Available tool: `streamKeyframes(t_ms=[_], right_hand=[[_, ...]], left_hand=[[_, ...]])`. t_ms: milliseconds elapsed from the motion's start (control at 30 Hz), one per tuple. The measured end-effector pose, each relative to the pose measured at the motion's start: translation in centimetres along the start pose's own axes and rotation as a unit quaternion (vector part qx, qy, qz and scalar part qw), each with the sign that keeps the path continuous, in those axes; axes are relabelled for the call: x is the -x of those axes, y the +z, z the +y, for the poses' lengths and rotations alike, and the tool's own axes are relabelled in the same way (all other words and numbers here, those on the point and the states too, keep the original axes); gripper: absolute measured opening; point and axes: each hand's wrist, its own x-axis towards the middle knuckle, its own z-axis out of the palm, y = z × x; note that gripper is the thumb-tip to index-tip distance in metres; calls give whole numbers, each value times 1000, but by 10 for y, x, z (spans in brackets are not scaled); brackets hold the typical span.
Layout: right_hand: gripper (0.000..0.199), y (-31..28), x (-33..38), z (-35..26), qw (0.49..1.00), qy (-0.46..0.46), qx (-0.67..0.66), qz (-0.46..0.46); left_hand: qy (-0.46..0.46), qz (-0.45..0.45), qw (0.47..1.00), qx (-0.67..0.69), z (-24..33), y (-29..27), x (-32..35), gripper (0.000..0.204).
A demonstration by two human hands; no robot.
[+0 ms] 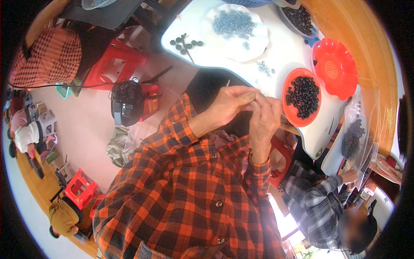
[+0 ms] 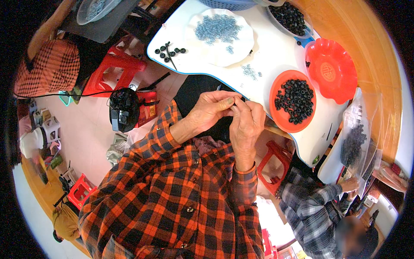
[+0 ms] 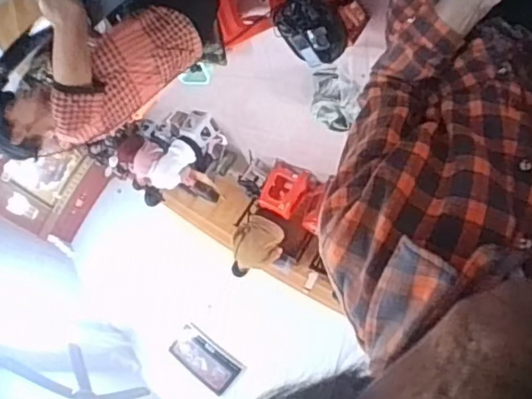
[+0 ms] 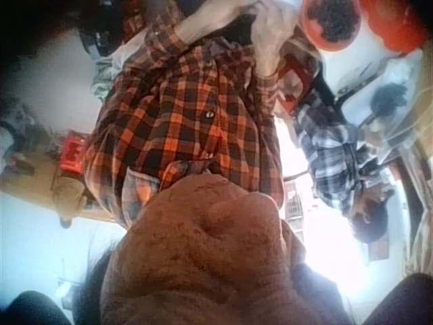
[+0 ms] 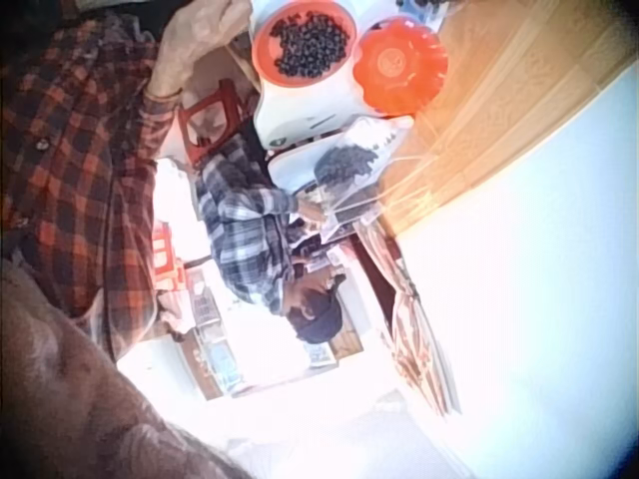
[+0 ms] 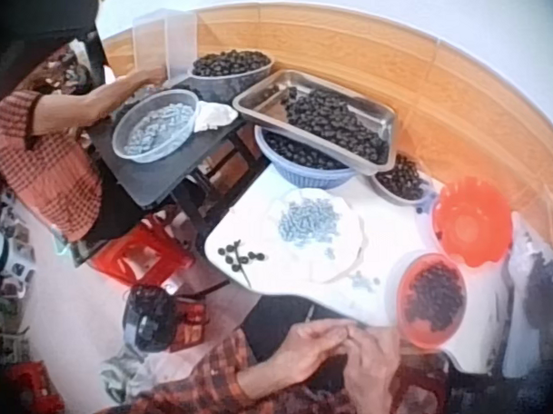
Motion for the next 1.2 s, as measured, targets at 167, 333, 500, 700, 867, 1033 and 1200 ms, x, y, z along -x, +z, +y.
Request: streamKeyframes(t_ms=[167,333,500,700,867,1033,1200], right_hand=[[31,-1,-5,-12,988,98,-121,-5],[35,2,3,-4,974,132,-186,0],[34,2,5,-8,948,166,-270,31],[27,-3,-1,-11,967,127,-219,22],[24,-3,0,-10,983,79,-167,-4],[18,-6,3,-7,976,106,-189,-7],[14,-5,7,1,954,157,-253,20]], left_hand=[[12,3,1000,10,4,-6,-1,26],[15,-10,999,51,6,-13,-4,24],[19,-57,994,89,9,-17,-5,24],[29,-46,995,78,9,-8,-3,22],[7,-36,998,54,11,-4,0,17],[6,-37,999,38,8,-2,2,17],[7,-52,997,56,12,6,6,22]])
